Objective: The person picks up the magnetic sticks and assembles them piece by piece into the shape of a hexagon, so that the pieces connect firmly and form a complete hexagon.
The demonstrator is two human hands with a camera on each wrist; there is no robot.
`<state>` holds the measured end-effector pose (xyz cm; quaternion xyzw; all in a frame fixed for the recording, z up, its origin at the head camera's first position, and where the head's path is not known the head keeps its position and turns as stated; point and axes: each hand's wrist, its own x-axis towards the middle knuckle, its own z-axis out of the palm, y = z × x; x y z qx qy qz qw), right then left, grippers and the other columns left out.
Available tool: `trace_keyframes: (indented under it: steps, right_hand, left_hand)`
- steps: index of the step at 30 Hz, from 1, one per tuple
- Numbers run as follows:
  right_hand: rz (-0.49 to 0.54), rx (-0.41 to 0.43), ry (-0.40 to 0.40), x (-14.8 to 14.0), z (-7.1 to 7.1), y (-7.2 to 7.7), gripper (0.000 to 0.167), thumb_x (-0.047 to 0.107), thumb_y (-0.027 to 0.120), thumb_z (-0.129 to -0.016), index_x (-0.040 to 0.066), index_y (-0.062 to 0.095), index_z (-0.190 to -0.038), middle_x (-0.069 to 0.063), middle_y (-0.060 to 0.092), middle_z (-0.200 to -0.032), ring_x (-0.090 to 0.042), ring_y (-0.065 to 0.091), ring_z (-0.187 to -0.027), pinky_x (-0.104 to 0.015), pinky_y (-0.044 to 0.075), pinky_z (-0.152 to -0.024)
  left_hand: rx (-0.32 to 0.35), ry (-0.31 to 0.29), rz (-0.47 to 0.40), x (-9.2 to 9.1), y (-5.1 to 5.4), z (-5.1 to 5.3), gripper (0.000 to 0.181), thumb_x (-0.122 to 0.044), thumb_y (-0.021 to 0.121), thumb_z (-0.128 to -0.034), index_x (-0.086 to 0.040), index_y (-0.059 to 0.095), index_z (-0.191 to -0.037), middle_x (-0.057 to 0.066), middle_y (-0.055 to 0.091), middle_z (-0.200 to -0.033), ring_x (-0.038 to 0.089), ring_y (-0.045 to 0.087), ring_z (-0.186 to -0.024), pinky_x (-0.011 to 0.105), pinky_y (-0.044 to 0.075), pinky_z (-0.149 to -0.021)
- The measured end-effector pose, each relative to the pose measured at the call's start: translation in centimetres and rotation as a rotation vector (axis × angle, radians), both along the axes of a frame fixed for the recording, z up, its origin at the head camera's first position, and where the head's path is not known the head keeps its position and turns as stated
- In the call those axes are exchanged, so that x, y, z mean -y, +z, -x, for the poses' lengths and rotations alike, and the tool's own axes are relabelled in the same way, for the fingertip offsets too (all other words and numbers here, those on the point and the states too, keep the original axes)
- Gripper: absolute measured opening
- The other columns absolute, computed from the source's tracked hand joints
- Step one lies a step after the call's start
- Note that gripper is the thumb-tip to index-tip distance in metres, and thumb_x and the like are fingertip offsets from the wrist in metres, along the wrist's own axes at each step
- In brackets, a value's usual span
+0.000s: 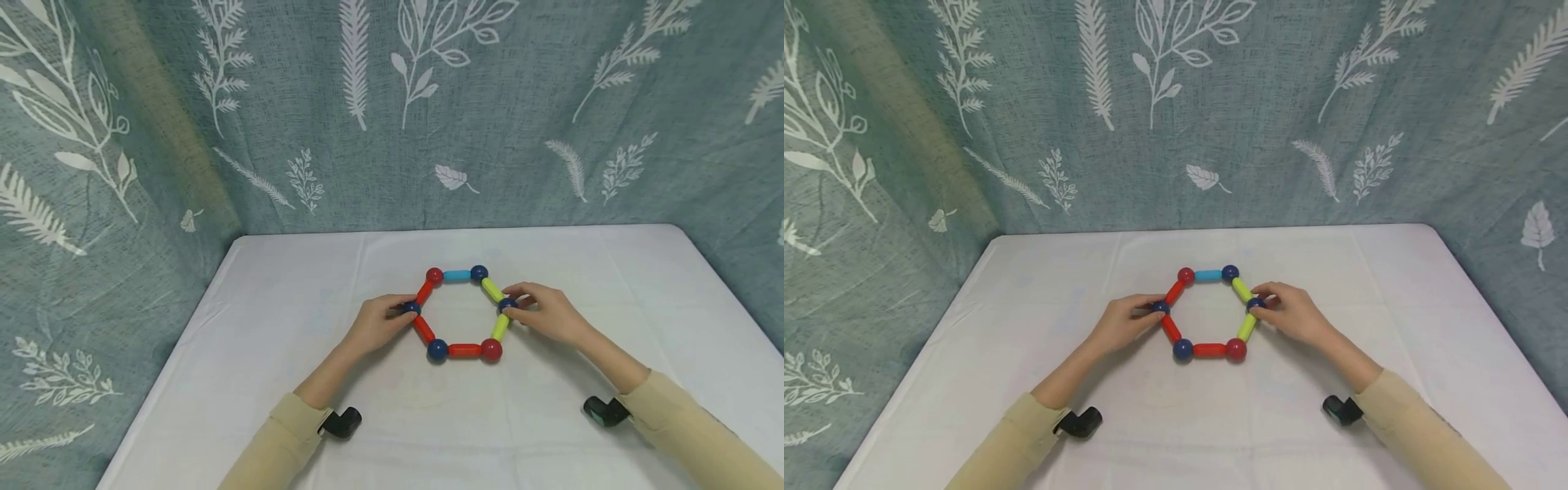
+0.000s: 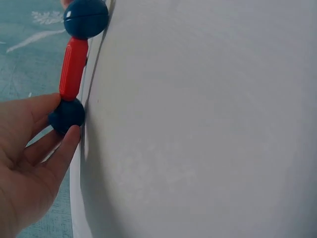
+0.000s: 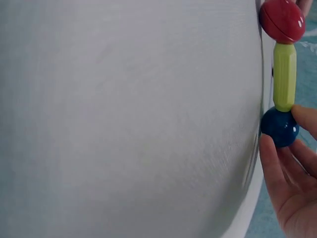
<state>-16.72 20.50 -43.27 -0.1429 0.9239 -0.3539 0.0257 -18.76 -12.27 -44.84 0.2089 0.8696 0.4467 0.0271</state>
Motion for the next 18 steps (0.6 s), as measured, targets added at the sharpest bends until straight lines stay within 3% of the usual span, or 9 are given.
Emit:
trace_keyframes:
  steps: [8, 18]
  right_hand:
    - [0.006, -0.025, -0.023, 0.1, 0.9, -0.3, 0.037, 0.016, 0.068, -0.092, 0.001, 0.061, -0.125, -0.018, 0.064, -0.119, -0.032, 0.063, -0.102, -0.035, 0.055, -0.073]
    - [0.007, -0.017, -0.044, 0.1, 1.5, -0.4, 0.038, 0.019, 0.066, -0.094, 0.001, 0.061, -0.126, -0.019, 0.062, -0.122, -0.034, 0.062, -0.105, -0.042, 0.054, -0.079]
  left_hand:
    - [-0.001, 0.016, -0.019, -0.4, -0.2, 0.7, 0.034, -0.011, 0.068, -0.0924, -0.005, 0.065, -0.125, 0.014, 0.065, -0.122, 0.027, 0.064, -0.109, 0.034, 0.052, -0.089]
    - [-0.016, 0.020, 0.001, -0.6, -0.2, 1.2, 0.036, -0.011, 0.067, -0.0927, -0.003, 0.063, -0.127, 0.016, 0.064, -0.123, 0.028, 0.064, -0.109, 0.035, 0.051, -0.090]
